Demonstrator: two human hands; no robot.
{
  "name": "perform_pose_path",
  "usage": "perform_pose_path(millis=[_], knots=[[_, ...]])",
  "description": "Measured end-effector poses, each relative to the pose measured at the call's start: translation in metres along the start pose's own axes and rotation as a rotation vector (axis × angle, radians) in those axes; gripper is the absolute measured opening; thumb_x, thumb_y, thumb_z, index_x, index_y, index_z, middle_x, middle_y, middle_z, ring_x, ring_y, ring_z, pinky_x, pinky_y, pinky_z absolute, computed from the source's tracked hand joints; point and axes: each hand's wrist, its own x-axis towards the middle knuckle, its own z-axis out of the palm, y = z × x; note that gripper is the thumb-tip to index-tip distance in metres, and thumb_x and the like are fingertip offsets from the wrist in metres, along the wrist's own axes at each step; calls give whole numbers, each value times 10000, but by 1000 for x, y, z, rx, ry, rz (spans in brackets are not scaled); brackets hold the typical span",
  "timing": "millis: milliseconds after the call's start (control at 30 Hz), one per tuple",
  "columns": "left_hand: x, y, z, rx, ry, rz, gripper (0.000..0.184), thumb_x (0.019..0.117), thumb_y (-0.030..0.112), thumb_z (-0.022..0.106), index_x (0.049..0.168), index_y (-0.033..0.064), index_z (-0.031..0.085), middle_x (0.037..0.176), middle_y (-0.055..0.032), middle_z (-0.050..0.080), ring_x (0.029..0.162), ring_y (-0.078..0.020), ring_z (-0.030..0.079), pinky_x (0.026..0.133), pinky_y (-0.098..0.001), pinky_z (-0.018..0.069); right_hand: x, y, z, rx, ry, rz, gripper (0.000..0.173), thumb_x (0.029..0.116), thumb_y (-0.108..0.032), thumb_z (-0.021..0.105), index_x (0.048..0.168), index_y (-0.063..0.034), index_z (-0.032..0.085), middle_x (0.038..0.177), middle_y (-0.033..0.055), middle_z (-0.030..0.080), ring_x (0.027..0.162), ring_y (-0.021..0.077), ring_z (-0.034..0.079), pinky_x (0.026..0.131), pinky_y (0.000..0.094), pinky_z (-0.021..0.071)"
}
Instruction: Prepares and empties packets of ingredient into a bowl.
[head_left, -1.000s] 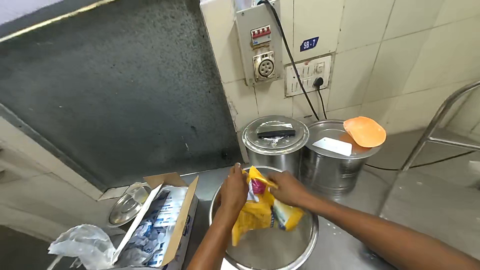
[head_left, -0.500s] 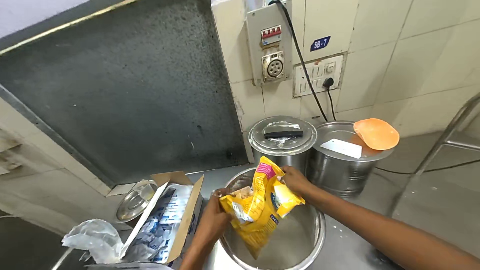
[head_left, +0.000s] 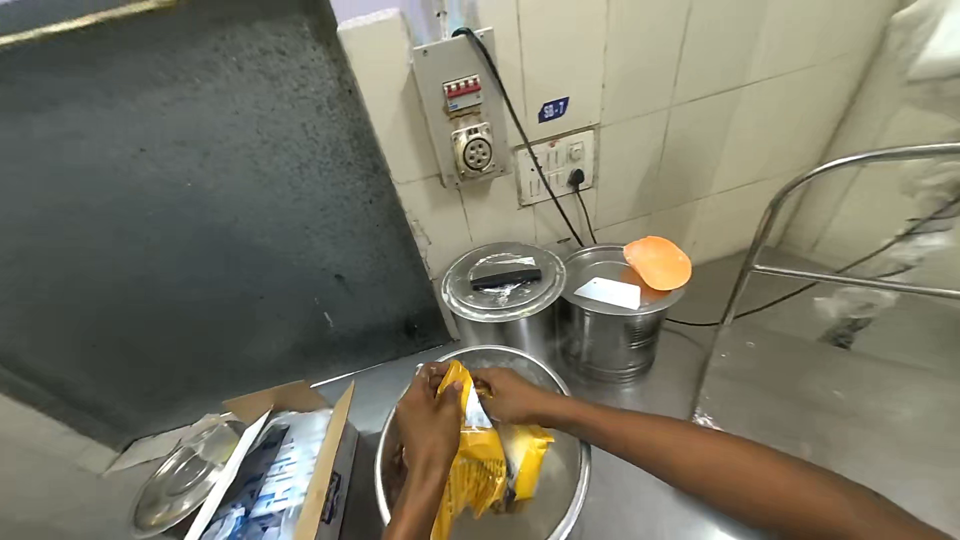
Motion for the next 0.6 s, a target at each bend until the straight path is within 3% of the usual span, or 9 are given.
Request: perform_pose_path(millis=[133, 200, 267, 367, 433, 500, 600], knots=[[3, -11, 1, -70, -49, 40, 236, 909, 72, 733, 1130, 15, 673, 956, -86, 712, 837, -176, 698, 783, -388, 593, 0, 2, 1, 18, -33, -70, 629, 948, -14, 618, 1536, -50, 397, 1305, 262, 609, 1169, 375, 621, 1001, 559, 484], [5, -24, -3, -104, -69, 78, 220, 911, 82, 725, 1118, 27, 676, 952, -67, 714, 838, -154, 695, 775, -364, 594, 3, 4, -1, 62, -85, -113, 663, 933, -2, 646, 1544, -77, 399, 1338, 235, 603, 1189, 341, 617, 1017, 538, 487], [10, -43, -5, -67, -108, 199, 206, 916, 120, 711, 1100, 30, 687, 942, -58, 719, 838, -142, 695, 780, -364, 597, 10, 8, -3, 113, -143, -139, 574, 940, 1, 660, 1483, -37, 475, 1322, 216, 612, 1161, 291, 624, 1017, 484, 495], [8, -53, -6, 120, -203, 287, 290, 956, 181, 678, 1178, -6, 681, 1064, -127, 723, 1008, -239, 696, 941, -470, 557, 23, 11, 6, -1, -119, -94, 311, 951, -47, 670, 1248, 39, 626, 1122, 217, 666, 999, 291, 653, 913, 479, 521], [5, -42, -8, 239, -215, 195, 382, 977, 234, 678, 1259, -21, 645, 1131, -168, 711, 1074, -303, 681, 989, -527, 521, 29, 7, 9, -119, -74, -64, 260, 957, -67, 666, 1187, 54, 653, 1090, 239, 673, 1002, 343, 659, 912, 525, 514], [5, -38, -17, 239, -224, 31, 451, 955, 297, 711, 1275, -6, 617, 1048, -149, 706, 965, -276, 691, 900, -500, 558, 31, 5, 4, -175, -34, -81, 246, 935, -38, 679, 1163, 54, 665, 1065, 236, 678, 981, 354, 663, 895, 534, 523], [15, -48, -45, 175, -547, -169, 380, 986, 306, 673, 1163, -29, 639, 1029, -150, 663, 945, -235, 647, 888, -439, 535, 34, 13, -11, -132, -9, -59, 281, 876, 21, 705, 1156, 27, 688, 1048, 210, 698, 955, 335, 675, 868, 546, 530]])
